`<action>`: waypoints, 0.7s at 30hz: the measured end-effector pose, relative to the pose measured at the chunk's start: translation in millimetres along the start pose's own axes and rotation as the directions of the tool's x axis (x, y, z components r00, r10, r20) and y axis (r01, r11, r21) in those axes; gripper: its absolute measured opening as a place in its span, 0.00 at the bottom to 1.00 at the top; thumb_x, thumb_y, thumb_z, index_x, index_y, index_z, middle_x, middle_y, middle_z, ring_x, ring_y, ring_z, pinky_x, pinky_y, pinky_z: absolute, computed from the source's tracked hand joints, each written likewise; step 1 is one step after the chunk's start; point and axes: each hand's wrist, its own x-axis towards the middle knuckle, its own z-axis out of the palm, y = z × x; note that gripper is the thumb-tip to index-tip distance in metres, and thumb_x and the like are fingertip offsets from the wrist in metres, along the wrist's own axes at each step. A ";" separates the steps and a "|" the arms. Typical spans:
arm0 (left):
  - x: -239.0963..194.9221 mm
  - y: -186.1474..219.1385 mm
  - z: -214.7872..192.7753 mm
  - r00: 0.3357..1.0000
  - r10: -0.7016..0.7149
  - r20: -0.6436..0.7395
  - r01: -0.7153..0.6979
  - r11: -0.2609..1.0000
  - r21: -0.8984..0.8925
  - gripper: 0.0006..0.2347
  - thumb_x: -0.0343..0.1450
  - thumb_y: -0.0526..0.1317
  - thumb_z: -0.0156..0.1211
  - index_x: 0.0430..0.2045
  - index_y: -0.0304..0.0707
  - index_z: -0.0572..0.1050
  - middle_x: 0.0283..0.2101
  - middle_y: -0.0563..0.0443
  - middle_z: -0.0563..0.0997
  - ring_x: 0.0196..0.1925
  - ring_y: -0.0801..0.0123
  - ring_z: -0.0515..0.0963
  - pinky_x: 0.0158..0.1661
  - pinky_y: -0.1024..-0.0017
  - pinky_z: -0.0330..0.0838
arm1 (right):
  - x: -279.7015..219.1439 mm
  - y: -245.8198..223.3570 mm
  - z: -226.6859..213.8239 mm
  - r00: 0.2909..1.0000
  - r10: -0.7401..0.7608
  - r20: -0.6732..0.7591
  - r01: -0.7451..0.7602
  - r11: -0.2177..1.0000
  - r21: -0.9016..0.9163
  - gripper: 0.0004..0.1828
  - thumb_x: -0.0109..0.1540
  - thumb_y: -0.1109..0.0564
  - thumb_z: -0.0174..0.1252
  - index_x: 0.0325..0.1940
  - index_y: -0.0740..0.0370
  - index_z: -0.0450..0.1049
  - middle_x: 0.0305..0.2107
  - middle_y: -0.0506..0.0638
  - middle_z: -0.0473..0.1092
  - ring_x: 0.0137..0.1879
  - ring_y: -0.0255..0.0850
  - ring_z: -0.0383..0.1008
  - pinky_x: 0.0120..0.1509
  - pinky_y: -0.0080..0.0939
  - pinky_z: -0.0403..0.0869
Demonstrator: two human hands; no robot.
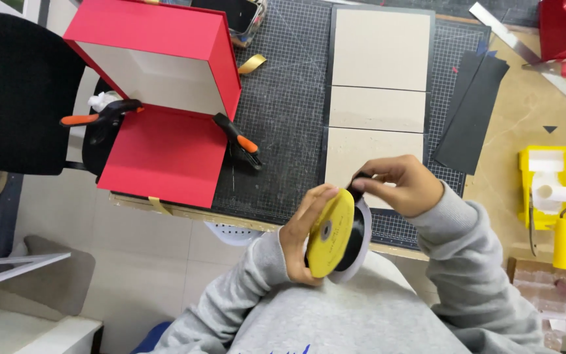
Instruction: Measuring black ribbon against a cardboard structure and cutting it with scissors on a workshop table.
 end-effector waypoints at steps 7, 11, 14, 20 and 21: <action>4.5 -70.9 0.3 0.910 0.286 -0.299 -0.411 0.714 -0.567 0.54 0.60 0.62 0.71 0.74 0.31 0.45 0.75 0.35 0.54 0.76 0.50 0.55 0.71 0.58 0.53 | -0.3 104.2 18.9 0.884 0.268 -0.383 -0.037 0.858 0.512 0.12 0.65 0.68 0.55 0.26 0.70 0.71 0.35 0.64 0.77 0.40 0.45 0.78 0.46 0.49 0.82; 18.8 -86.8 -12.9 0.902 0.236 -0.360 -0.424 0.637 -0.644 0.45 0.62 0.55 0.69 0.72 0.35 0.51 0.74 0.37 0.57 0.75 0.51 0.58 0.72 0.54 0.50 | -27.3 153.3 36.5 0.874 0.209 -0.438 0.249 0.582 0.774 0.15 0.64 0.67 0.51 0.22 0.63 0.69 0.42 0.65 0.79 0.48 0.55 0.81 0.49 0.53 0.79; 28.9 -96.5 -17.6 0.900 0.168 -0.403 -0.424 0.559 -0.713 0.39 0.63 0.48 0.67 0.70 0.39 0.56 0.73 0.39 0.59 0.74 0.52 0.61 0.72 0.50 0.48 | -45.7 213.9 34.8 0.887 0.091 -0.453 0.395 0.357 0.846 0.15 0.62 0.64 0.47 0.20 0.58 0.67 0.49 0.64 0.78 0.58 0.58 0.77 0.58 0.65 0.72; 38.1 -111.5 -20.8 0.891 0.010 -0.454 -0.422 0.389 -0.819 0.29 0.66 0.34 0.64 0.66 0.47 0.66 0.71 0.43 0.65 0.72 0.55 0.65 0.74 0.43 0.44 | -74.5 179.2 42.5 0.846 0.153 -0.510 0.481 0.190 0.856 0.11 0.64 0.55 0.44 0.26 0.51 0.65 0.35 0.48 0.74 0.56 0.46 0.74 0.65 0.66 0.72; 38.6 -113.8 -20.5 0.887 -0.029 -0.462 -0.425 0.344 -0.837 0.28 0.67 0.31 0.63 0.65 0.49 0.68 0.71 0.44 0.66 0.71 0.55 0.66 0.74 0.41 0.43 | -78.5 166.6 46.0 0.793 0.338 -0.507 0.453 0.229 0.861 0.13 0.64 0.51 0.48 0.24 0.48 0.61 0.24 0.40 0.68 0.48 0.40 0.73 0.58 0.59 0.78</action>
